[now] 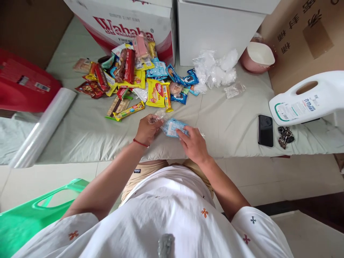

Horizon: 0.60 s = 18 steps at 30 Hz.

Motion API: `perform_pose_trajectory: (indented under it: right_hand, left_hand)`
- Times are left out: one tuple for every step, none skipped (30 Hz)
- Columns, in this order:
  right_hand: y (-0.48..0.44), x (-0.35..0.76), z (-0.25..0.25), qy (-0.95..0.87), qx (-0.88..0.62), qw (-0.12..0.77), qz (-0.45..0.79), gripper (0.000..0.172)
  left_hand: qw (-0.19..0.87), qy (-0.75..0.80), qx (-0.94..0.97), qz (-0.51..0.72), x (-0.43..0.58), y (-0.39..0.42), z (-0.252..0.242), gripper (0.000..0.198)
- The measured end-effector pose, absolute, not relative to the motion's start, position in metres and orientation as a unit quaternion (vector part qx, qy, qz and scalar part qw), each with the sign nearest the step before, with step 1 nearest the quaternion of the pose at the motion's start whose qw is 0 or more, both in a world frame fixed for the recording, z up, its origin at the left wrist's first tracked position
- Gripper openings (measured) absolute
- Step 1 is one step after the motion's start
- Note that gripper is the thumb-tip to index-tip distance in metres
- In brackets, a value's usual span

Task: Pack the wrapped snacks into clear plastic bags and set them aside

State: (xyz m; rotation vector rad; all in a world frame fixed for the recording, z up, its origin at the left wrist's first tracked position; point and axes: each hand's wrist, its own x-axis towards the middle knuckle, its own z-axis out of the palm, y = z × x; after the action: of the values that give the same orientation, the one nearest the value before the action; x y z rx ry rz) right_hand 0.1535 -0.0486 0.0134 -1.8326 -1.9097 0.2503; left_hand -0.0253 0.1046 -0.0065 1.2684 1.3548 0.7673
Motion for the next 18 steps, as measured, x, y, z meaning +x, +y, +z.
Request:
perform_pose_trajectory:
  right_hand:
    - [-0.039, 0.149, 0.007, -0.709, -0.665, 0.215, 0.097, 0.04]
    - [-0.031, 0.144, 0.002, -0.714, -0.665, 0.194, 0.101, 0.041]
    - [-0.026, 0.141, -0.003, -0.715, -0.667, 0.179, 0.105, 0.042]
    - [-0.023, 0.139, -0.007, -0.712, -0.672, 0.171, 0.11, 0.043]
    - [-0.022, 0.138, -0.009, -0.706, -0.678, 0.17, 0.117, 0.043]
    - [-0.023, 0.137, -0.01, -0.699, -0.681, 0.177, 0.128, 0.041]
    - [-0.024, 0.138, -0.01, -0.691, -0.681, 0.195, 0.146, 0.039]
    - [-0.026, 0.139, -0.009, -0.684, -0.672, 0.224, 0.175, 0.036]
    - [-0.029, 0.142, -0.007, -0.672, -0.657, 0.265, 0.214, 0.033]
    - [-0.031, 0.147, -0.006, -0.654, -0.641, 0.311, 0.256, 0.029]
    - [-0.033, 0.153, -0.005, -0.629, -0.626, 0.356, 0.293, 0.028]
    - [-0.035, 0.16, -0.004, -0.594, -0.625, 0.398, 0.312, 0.029]
    - [-0.035, 0.169, -0.005, -0.553, -0.643, 0.433, 0.305, 0.032]
    - [-0.035, 0.178, -0.006, -0.511, -0.676, 0.455, 0.273, 0.035]
    - [-0.034, 0.186, -0.007, -0.476, -0.715, 0.46, 0.226, 0.038]
    - [-0.032, 0.194, -0.009, -0.454, -0.749, 0.448, 0.178, 0.04]
    - [-0.03, 0.199, -0.011, -0.445, -0.775, 0.424, 0.144, 0.042]
    - [-0.027, 0.203, -0.013, -0.454, -0.79, 0.392, 0.127, 0.043]
  left_hand:
    - [0.514, 0.565, 0.554, 0.331, -0.025, 0.101, -0.004, 0.015]
    - [0.493, 0.56, 0.574, 0.337, -0.024, 0.096, -0.001, 0.012]
    - [0.475, 0.55, 0.598, 0.338, -0.022, 0.09, 0.002, 0.009]
    - [0.457, 0.535, 0.631, 0.328, -0.019, 0.083, 0.005, 0.006]
    - [0.44, 0.513, 0.668, 0.31, -0.016, 0.075, 0.007, 0.005]
    - [0.422, 0.488, 0.709, 0.286, -0.012, 0.067, 0.008, 0.008]
    - [0.399, 0.462, 0.748, 0.26, -0.009, 0.06, 0.008, 0.013]
    - [0.375, 0.442, 0.779, 0.237, -0.006, 0.054, 0.007, 0.018]
    - [0.357, 0.43, 0.798, 0.224, -0.005, 0.048, 0.005, 0.024]
    - [0.345, 0.423, 0.809, 0.219, -0.005, 0.045, 0.002, 0.03]
    - [0.338, 0.417, 0.814, 0.222, -0.005, 0.043, -0.002, 0.035]
    - [0.337, 0.41, 0.817, 0.228, -0.007, 0.043, -0.006, 0.038]
    - [0.342, 0.403, 0.816, 0.232, -0.009, 0.043, -0.01, 0.038]
    - [0.35, 0.402, 0.814, 0.232, -0.011, 0.044, -0.014, 0.037]
    - [0.359, 0.407, 0.808, 0.228, -0.013, 0.045, -0.017, 0.037]
    - [0.367, 0.418, 0.801, 0.221, -0.014, 0.046, -0.019, 0.038]
    - [0.372, 0.429, 0.795, 0.213, -0.014, 0.047, -0.02, 0.04]
    - [0.37, 0.437, 0.794, 0.205, -0.013, 0.047, -0.02, 0.042]
